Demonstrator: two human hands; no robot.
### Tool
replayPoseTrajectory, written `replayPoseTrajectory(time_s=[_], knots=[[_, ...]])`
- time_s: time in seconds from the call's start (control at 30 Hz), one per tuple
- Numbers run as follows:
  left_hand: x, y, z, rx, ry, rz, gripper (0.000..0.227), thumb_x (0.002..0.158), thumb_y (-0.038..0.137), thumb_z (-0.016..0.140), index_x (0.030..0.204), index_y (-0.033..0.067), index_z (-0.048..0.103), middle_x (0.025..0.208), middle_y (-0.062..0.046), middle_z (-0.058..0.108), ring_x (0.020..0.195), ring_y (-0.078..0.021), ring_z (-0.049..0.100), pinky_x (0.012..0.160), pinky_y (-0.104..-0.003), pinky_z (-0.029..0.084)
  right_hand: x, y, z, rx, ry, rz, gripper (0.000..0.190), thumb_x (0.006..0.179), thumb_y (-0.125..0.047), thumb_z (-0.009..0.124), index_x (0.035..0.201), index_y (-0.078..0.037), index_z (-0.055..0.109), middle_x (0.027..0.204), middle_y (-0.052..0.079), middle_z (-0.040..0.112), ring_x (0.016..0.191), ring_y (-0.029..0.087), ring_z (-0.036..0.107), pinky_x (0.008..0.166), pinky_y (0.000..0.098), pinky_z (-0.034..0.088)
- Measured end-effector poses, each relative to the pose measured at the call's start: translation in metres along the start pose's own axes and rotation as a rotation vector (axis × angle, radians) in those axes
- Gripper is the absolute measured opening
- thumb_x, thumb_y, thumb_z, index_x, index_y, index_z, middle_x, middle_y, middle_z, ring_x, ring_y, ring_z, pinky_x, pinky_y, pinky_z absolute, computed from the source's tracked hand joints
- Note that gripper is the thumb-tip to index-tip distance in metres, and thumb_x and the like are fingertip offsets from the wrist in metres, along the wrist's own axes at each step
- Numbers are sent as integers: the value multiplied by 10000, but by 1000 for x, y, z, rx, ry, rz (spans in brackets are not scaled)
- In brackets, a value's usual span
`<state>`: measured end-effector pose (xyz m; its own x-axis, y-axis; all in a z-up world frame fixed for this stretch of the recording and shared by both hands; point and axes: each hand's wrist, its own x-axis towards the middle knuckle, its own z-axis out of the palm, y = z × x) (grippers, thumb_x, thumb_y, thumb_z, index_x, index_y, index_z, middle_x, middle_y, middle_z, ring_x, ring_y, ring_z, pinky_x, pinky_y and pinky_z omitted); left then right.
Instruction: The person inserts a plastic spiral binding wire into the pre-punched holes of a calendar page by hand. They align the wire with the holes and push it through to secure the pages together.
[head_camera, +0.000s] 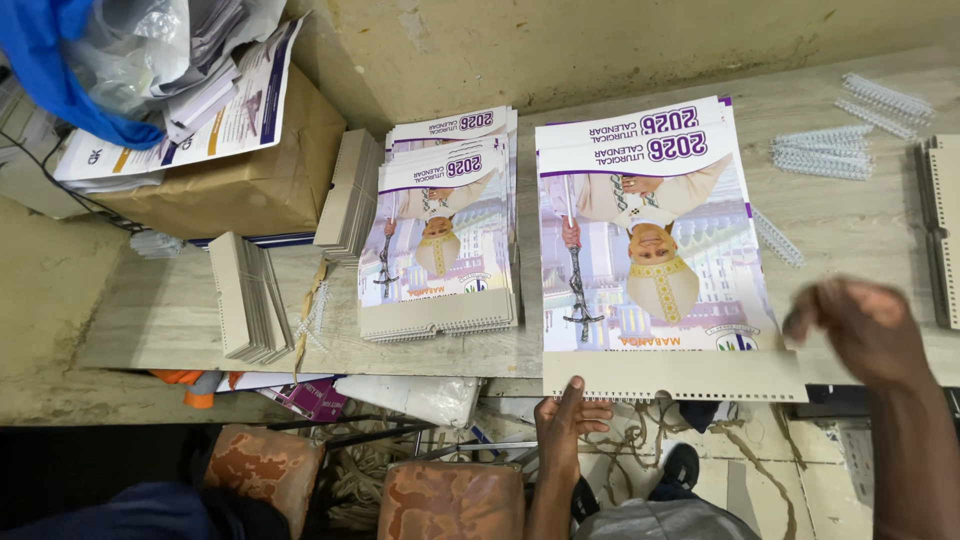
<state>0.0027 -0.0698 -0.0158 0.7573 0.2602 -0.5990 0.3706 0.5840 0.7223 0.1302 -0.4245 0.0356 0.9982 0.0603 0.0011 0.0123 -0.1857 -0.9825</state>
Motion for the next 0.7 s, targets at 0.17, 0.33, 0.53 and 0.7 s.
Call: replayPoseTrajectory(time_s=[0.17, 0.33, 0.53, 0.7], knots=[[-8, -6, 14, -10, 156, 32, 503, 886, 394, 808, 856, -106, 755, 782, -302, 830, 575, -299, 754, 512, -344, 606, 162, 60, -1, -892, 113, -14, 489, 1112, -486, 622, 1222, -34, 771, 1249, 218, 765, 1170, 414, 701, 900, 520, 582], [2, -27, 5, -104, 191, 36, 481, 872, 359, 823, 1055, -38, 624, 766, -278, 783, 631, -354, 764, 536, -400, 617, 192, 98, -12, -1007, 82, 380, 299, 875, -360, 686, 1121, -206, 759, 1058, 111, 814, 1167, 382, 661, 833, 501, 545], [2, -33, 6, -139, 151, 14, 369, 881, 246, 850, 990, -6, 604, 756, -296, 771, 665, -371, 757, 596, -429, 607, 159, 26, -82, 185, -5, 71, 323, 1109, 2, 626, 1382, 72, 467, 1212, 357, 699, 859, 411, 702, 867, 428, 542], [22, -56, -9, -200, 149, 103, 326, 873, 223, 870, 862, 36, 602, 684, -195, 689, 649, -376, 774, 523, -432, 597, 166, 64, -88, -362, -57, 429, 509, 1006, -258, 742, 1448, -11, 686, 1491, 217, 667, 1348, 396, 616, 1188, 548, 448]])
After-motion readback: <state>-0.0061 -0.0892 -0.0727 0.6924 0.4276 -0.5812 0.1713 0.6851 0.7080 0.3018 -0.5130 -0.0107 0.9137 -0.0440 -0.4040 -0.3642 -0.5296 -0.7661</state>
